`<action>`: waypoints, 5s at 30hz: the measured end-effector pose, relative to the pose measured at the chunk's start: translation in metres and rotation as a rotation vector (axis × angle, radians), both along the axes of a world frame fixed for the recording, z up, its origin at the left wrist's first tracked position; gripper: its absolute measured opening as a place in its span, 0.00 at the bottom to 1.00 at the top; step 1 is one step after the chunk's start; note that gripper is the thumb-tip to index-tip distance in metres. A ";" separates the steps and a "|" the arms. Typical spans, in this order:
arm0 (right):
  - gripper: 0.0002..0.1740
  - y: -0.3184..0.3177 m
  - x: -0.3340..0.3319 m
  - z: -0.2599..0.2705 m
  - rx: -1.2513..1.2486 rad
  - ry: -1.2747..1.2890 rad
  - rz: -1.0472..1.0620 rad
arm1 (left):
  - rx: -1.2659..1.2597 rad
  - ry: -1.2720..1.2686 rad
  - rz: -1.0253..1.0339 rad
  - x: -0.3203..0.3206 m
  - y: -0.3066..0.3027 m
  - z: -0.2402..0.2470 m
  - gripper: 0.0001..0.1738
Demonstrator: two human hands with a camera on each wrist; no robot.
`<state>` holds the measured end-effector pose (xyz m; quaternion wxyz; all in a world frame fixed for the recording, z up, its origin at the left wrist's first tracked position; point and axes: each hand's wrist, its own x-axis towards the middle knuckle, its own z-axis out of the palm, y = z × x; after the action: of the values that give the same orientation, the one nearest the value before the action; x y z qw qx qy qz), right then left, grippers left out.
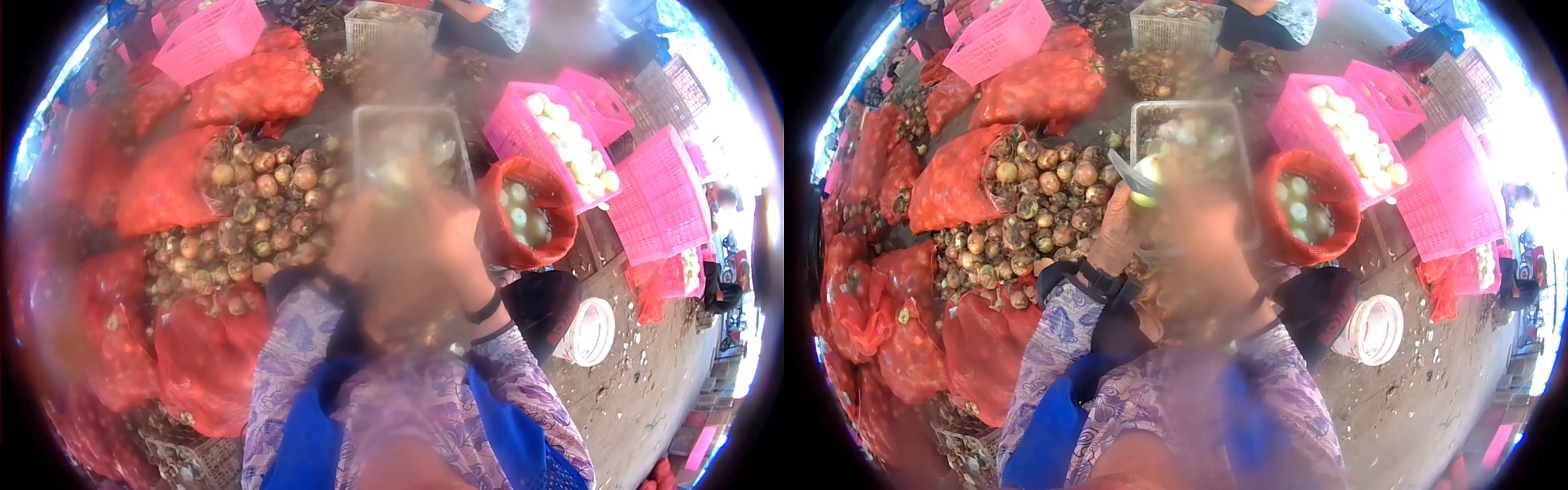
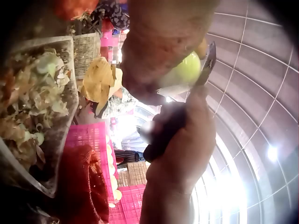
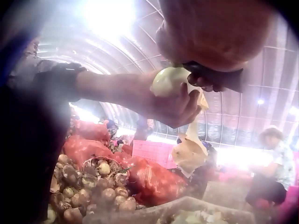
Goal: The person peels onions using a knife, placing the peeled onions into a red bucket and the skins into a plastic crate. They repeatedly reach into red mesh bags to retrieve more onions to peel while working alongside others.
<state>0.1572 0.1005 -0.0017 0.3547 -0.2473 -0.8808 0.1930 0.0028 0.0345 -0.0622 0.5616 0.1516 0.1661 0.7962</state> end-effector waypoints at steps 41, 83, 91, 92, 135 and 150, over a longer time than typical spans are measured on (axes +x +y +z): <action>0.06 0.010 -0.004 -0.002 -0.865 0.683 -0.170 | 0.050 0.435 -0.130 0.005 -0.015 0.039 0.42; 0.12 0.059 -0.010 0.010 -0.035 0.320 -0.195 | -0.091 0.609 0.128 0.005 -0.014 0.037 0.40; 0.17 0.088 -0.001 -0.006 -0.207 0.182 -0.241 | -0.213 0.692 0.191 0.003 -0.020 0.052 0.41; 0.21 0.077 0.002 -0.003 -0.092 0.175 -0.149 | -0.206 0.693 0.202 0.002 -0.019 0.052 0.41; 0.26 0.094 -0.015 -0.089 -0.201 -0.280 -0.303 | 0.231 0.219 0.286 0.024 -0.009 0.036 0.29; 0.26 0.063 0.035 -0.161 -0.649 0.339 -0.087 | -0.080 0.300 -0.365 0.064 0.125 0.052 0.25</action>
<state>0.1918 0.1638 -0.1623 0.4066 -0.3487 -0.6910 0.4854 0.0668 0.1599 -0.0105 0.6708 0.2733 0.2488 0.6430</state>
